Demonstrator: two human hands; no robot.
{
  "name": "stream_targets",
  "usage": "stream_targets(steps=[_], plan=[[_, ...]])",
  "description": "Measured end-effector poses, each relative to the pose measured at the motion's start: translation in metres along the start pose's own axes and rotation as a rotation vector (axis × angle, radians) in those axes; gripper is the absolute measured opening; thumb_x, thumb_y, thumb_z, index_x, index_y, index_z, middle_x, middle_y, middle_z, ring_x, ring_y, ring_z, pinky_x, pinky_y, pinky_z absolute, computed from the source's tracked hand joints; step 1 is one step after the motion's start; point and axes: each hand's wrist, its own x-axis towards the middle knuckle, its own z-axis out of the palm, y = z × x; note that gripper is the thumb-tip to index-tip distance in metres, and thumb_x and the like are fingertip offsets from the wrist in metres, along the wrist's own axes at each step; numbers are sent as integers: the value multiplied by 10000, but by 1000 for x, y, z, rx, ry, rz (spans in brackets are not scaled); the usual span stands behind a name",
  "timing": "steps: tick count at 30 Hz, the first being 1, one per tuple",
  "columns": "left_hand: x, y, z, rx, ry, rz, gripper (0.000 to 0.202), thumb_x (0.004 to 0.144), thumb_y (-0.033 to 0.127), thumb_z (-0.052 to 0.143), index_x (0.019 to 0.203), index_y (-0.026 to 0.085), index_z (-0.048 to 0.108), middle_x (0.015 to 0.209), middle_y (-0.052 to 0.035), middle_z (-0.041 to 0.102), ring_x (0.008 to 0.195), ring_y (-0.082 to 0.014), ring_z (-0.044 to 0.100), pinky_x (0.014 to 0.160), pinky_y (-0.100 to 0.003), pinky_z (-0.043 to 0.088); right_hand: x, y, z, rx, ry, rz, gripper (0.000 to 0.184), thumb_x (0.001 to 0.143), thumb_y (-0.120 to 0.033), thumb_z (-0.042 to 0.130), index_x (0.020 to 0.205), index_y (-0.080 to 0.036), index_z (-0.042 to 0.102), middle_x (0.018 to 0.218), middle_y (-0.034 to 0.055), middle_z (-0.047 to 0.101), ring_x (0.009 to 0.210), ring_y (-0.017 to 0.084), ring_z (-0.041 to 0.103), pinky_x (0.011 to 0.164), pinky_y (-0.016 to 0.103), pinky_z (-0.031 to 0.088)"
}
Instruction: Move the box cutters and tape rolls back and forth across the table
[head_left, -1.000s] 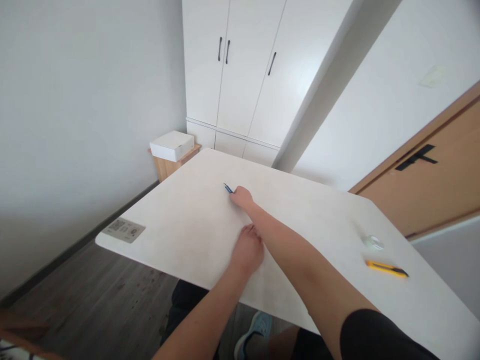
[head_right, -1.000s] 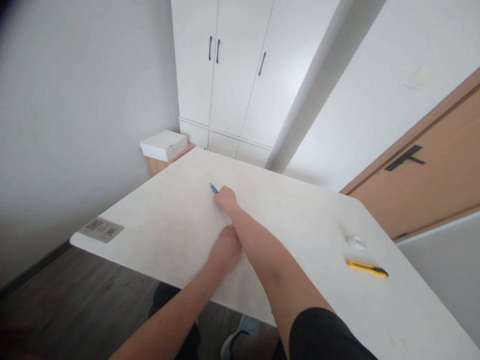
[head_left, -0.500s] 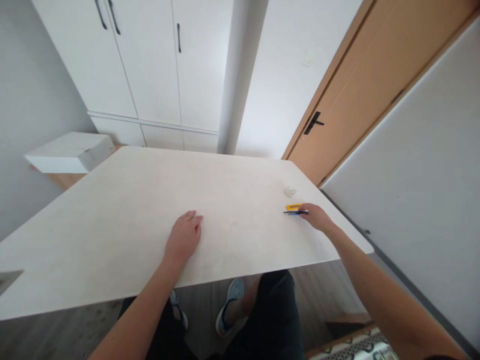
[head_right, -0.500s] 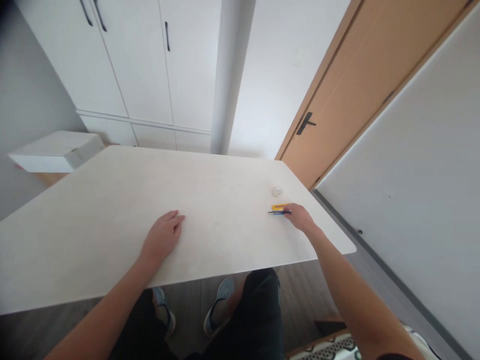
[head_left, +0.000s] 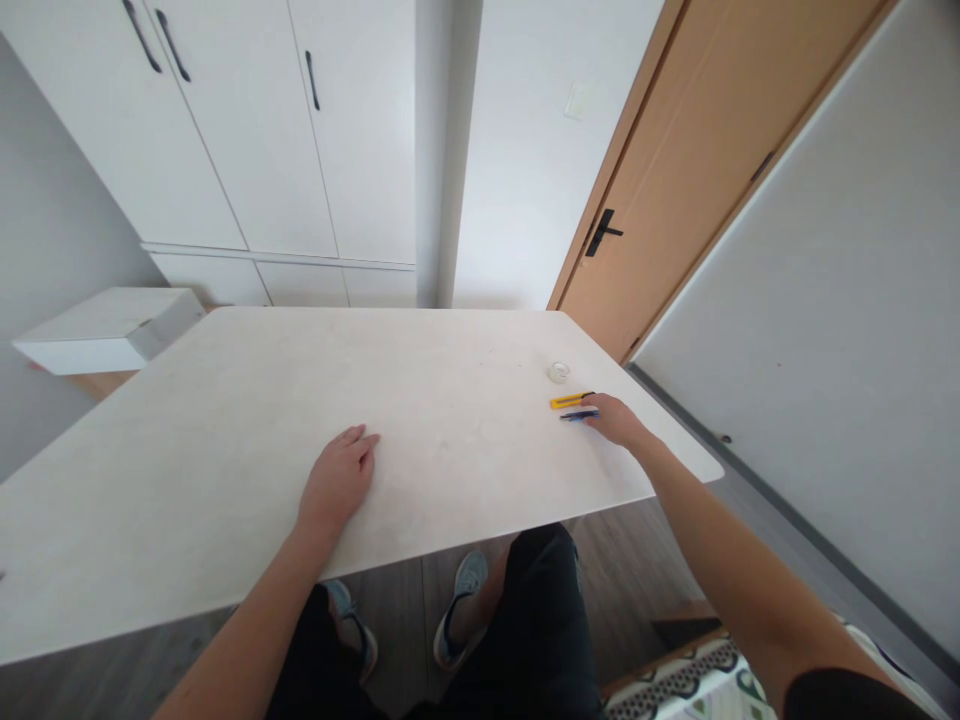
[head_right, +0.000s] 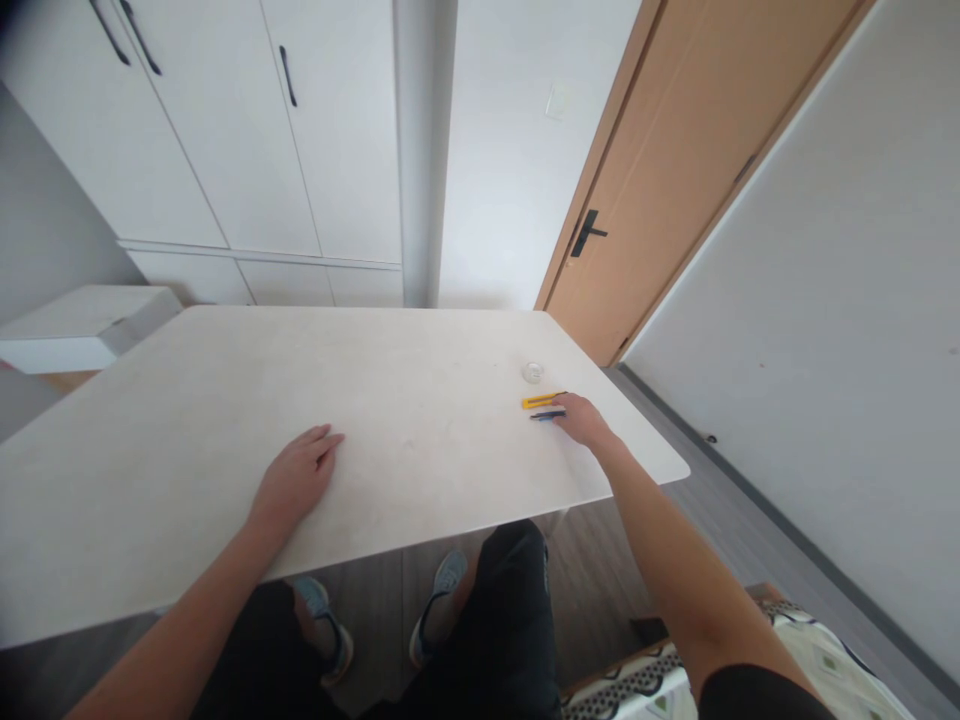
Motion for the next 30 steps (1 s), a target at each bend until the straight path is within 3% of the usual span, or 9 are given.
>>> stream_targets(steps=[5,8,12,18,30], plan=[[0,0,0,-23,5,-19,439,932,290,379,1140,160,743,1297,-142,681,1236,-279,615,1115,-451,457,-14,-81,23,131,33,-215,267,951,-299,576,1167,-198,695,1214,112,699,1171,237,629,1050,394,454],[0,-1,0,-28,6,-12,440,929,302,378,1135,167,744,1293,-136,684,1232,-278,617,1116,-458,458,-21,-138,47,185,40,-352,425,974,-432,550,1315,-190,624,1393,141,604,1302,250,539,1122,423,384],[0,-2,0,-34,9,-2,452,940,325,371,1139,160,742,1296,-144,680,1236,-284,614,1120,-459,453,-29,-188,70,135,-7,-347,627,966,-586,496,1463,-205,504,1566,151,435,1460,287,357,1200,492,230],[0,-4,5,-42,26,-14,467,949,342,357,1123,152,746,1281,-147,685,1220,-281,622,1117,-449,455,-50,-212,79,96,-31,-304,759,980,-645,388,1535,-128,410,1612,206,334,1503,335,262,1212,511,155],[-1,-8,6,-28,0,-7,469,963,365,359,1155,160,735,1317,-139,668,1252,-277,603,1127,-448,446,-53,-214,80,100,-3,-305,717,983,-635,392,1514,-156,444,1600,188,367,1491,320,286,1213,499,160]])
